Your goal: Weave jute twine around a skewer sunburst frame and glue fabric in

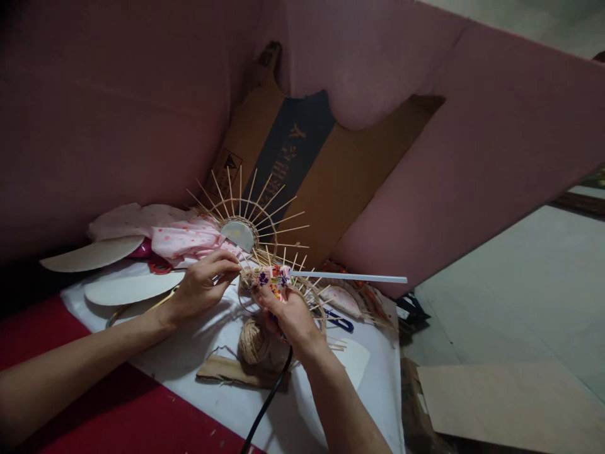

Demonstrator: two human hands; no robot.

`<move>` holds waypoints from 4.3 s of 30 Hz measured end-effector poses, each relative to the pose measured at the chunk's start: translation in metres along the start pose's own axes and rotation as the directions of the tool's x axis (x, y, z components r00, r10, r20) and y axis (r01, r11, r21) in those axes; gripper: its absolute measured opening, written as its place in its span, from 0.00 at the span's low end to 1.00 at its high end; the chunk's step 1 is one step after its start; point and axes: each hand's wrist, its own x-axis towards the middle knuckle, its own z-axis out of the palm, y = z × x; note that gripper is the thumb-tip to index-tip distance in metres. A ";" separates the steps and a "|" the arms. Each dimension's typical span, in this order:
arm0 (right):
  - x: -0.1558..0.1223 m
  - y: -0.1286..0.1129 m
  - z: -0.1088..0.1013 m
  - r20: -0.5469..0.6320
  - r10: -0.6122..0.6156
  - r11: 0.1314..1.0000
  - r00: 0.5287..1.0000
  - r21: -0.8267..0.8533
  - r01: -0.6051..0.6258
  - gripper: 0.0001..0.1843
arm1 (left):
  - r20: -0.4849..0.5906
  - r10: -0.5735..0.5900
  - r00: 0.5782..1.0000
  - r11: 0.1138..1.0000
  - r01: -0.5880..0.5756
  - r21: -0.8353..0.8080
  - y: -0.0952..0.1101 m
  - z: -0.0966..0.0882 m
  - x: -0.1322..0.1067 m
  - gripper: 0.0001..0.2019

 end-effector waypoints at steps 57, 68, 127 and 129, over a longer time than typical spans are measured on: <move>-0.011 -0.016 -0.004 0.020 -0.003 0.987 1.000 -0.158 0.006 0.22 | -0.187 -0.138 0.973 0.948 0.076 -0.308 0.000 0.010 -0.004 0.11; -0.013 -0.015 -0.004 0.019 0.019 0.990 1.000 -0.139 -0.016 0.23 | -0.194 -0.134 0.972 0.949 0.070 -0.306 0.000 0.010 -0.004 0.11; -0.121 0.049 -0.052 -0.400 -0.432 0.201 0.809 -0.916 -0.346 0.16 | -0.169 -0.209 0.963 0.952 0.161 -0.260 -0.007 0.009 0.002 0.02; -0.101 0.038 -0.044 -0.337 -0.477 0.191 0.812 -0.941 -0.278 0.12 | -0.169 -0.254 0.952 0.943 0.205 -0.263 -0.007 0.008 0.002 0.02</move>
